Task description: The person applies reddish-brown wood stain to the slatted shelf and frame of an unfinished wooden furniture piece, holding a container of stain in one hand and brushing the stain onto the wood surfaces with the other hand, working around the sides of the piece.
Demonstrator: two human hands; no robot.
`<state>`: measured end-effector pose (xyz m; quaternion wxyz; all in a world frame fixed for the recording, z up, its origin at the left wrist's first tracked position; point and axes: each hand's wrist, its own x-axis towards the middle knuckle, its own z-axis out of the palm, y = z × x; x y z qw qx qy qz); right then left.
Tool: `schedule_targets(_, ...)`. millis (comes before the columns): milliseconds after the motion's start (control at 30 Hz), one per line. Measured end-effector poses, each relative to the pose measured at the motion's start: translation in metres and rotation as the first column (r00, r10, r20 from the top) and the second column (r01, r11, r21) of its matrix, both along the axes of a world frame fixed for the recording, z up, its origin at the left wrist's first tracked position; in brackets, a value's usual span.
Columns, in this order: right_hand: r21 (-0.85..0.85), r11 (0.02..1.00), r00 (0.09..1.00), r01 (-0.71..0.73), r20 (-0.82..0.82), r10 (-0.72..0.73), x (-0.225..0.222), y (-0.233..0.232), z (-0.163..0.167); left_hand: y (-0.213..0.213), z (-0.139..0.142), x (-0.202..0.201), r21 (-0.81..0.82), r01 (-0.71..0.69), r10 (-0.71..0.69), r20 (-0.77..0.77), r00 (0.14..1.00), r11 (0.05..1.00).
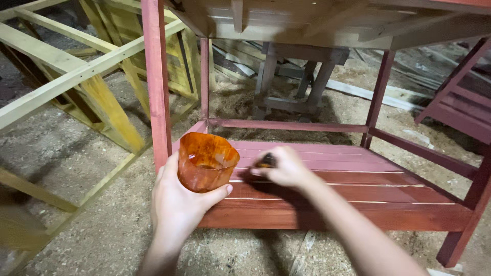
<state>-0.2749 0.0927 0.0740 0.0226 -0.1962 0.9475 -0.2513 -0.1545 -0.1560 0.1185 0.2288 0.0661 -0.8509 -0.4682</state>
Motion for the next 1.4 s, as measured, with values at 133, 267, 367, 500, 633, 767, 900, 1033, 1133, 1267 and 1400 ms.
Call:
schedule_targets(133, -0.515, 0.857, 0.996, -0.034, 0.057, 0.073, -0.02, -0.029, -0.017, 0.001, 0.003, 0.002, -0.015, -0.003, 0.002, -0.079, 0.997, 1.0)
schedule_targets(267, -0.809, 0.566, 0.984, 0.158, 0.175, -0.025, -0.022, -0.004, -0.018, 0.003, 0.007, 0.005, 0.038, 0.029, -0.025, -0.085, 0.996, 0.999)
schedule_targets(367, -0.627, 0.658, 0.903, 0.417, 0.366, -0.224, -0.016, 0.037, -0.012, 0.003, 0.01, 0.006, 0.018, 0.014, -0.013, -0.034, 0.999, 1.0)
schedule_targets(500, -0.373, 0.729, 0.817, 0.574, 0.314, -0.484, -0.002, 0.13, 0.008, 0.001, 0.011, 0.007, 0.091, 0.034, -0.032, -0.03, 0.999, 0.995)
schedule_targets(633, -0.593, 0.619, 0.85, 0.515, 0.258, -0.46, -0.007, 0.179, 0.012, -0.001, 0.007, 0.005, 0.026, 0.024, -0.022, -0.076, 0.997, 0.999)
schedule_targets(767, -0.347, 0.699, 0.78, 0.625, 0.248, -0.574, -0.031, 0.123, -0.008, 0.0, 0.002, 0.001, 0.015, 0.01, -0.009, -0.073, 0.997, 1.0)
schedule_targets(900, -0.589, 0.721, 0.93, 0.364, 0.19, -0.314, -0.056, -0.002, -0.046, 0.003, 0.001, 0.001, 0.027, -0.001, 0.002, -0.068, 0.998, 1.0)
schedule_targets(1033, -0.617, 0.764, 0.978, 0.192, 0.051, -0.204, -0.05, -0.023, -0.044, 0.008, 0.005, 0.004, -0.044, -0.011, 0.01, -0.032, 0.999, 0.999)
schedule_targets(1133, -0.296, 0.926, 0.965, 0.234, -0.05, -0.259, -0.032, 0.042, -0.015, 0.01, 0.008, 0.006, -0.048, -0.002, 0.0, -0.038, 0.999, 0.999)
schedule_targets(1267, -0.17, 0.841, 0.858, 0.514, 0.093, -0.505, 0.001, 0.135, 0.015, 0.011, 0.01, 0.008, -0.034, 0.027, -0.028, -0.037, 0.999, 0.999)
schedule_targets(1400, -0.201, 0.791, 0.816, 0.577, 0.115, -0.566, -0.001, 0.168, 0.029, 0.01, 0.011, 0.006, -0.008, 0.056, -0.056, -0.075, 0.996, 0.998)
